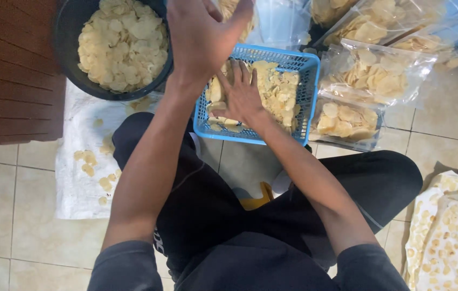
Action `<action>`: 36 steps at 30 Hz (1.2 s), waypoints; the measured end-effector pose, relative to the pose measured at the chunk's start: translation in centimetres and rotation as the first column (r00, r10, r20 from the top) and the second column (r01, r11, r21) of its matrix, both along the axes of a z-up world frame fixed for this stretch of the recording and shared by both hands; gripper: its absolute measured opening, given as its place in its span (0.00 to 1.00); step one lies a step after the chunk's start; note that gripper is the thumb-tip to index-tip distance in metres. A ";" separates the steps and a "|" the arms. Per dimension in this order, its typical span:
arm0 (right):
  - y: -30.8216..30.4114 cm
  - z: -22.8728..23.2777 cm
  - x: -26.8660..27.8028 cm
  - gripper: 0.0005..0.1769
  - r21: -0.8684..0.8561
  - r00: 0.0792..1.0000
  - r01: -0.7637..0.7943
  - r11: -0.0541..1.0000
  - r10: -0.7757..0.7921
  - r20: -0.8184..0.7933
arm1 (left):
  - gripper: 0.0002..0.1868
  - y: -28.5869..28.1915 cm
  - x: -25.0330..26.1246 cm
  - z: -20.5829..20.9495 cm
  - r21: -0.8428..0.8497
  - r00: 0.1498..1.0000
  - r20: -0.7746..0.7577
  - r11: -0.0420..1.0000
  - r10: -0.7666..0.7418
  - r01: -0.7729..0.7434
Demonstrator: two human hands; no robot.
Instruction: Packaging crispy chips into plastic bags from a basket while sitting on the floor
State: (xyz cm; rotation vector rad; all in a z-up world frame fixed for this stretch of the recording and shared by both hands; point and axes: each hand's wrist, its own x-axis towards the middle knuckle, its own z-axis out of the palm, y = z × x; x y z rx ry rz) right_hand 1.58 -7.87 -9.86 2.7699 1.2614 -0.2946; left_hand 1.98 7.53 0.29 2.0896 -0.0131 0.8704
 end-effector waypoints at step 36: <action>-14.8 5.0 3.1 0.23 0.216 0.899 0.375 0.902 -0.296 -0.323 | 0.52 -2.1 -0.7 2.9 0.172 0.911 -0.280 0.918 -0.302 0.357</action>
